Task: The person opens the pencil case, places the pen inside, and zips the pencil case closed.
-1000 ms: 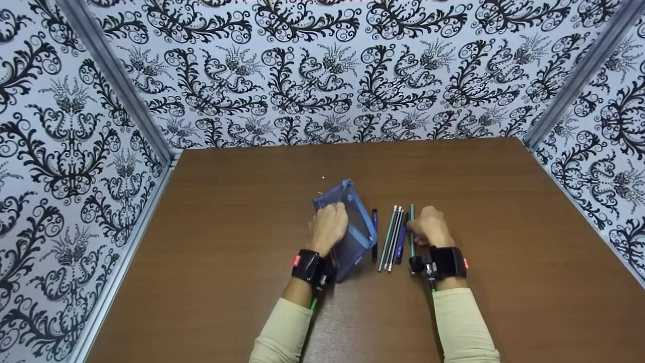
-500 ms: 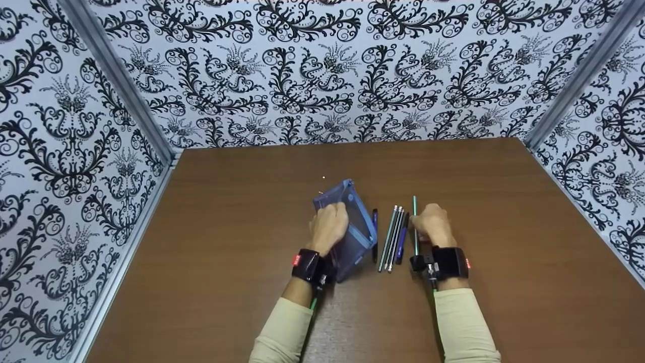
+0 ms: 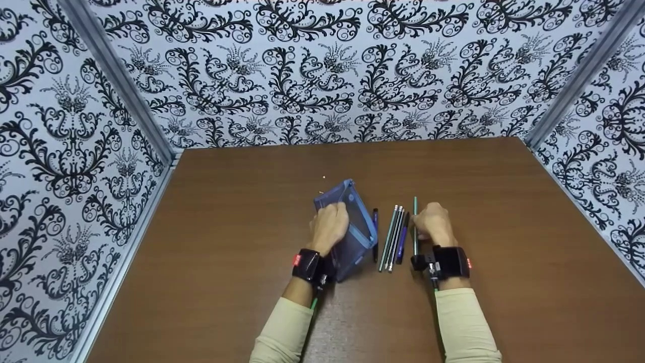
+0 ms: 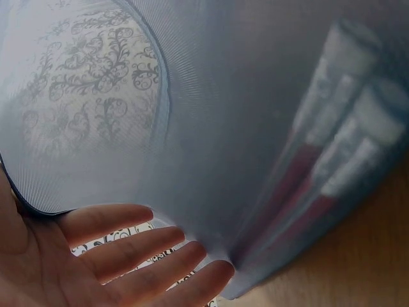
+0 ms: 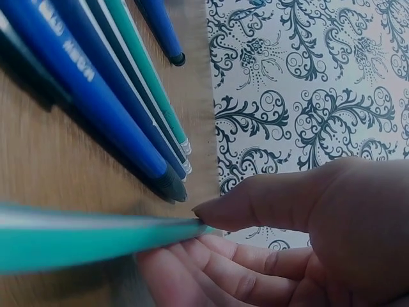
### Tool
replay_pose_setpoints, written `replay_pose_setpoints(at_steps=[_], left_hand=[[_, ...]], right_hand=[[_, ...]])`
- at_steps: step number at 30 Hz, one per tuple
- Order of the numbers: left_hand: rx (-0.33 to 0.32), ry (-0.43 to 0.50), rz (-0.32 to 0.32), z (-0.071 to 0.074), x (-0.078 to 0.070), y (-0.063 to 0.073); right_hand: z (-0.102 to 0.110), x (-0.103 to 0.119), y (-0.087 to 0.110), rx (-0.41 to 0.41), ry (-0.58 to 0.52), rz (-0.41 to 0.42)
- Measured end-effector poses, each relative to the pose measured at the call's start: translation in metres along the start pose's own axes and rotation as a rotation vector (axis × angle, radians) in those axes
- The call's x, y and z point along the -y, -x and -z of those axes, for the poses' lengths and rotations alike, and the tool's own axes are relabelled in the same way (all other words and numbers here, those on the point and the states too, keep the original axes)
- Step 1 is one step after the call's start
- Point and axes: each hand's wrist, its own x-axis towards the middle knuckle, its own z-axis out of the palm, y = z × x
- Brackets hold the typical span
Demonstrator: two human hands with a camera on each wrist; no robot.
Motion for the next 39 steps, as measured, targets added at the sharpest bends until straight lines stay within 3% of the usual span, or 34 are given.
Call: replay_pose_setpoints(at_steps=[10, 18, 25, 39], left_hand=[[0.013, 0.018, -0.004, 0.001, 0.0, 0.001], [0.026, 0.016, -0.004, 0.001, 0.0, 0.001], [-0.006, 0.0, -0.017, 0.0, -0.001, 0.001], [0.005, 0.006, -0.015, 0.0, -0.001, 0.0]], right_hand=[[0.003, -0.001, 0.004, -0.058, 0.036, 0.094], [0.006, 0.001, 0.006, 0.02, -0.17, 0.051], [0.007, 0.001, 0.011, 0.033, -0.198, 0.087], [0.005, 0.0, 0.009, 0.028, -0.182, 0.102]])
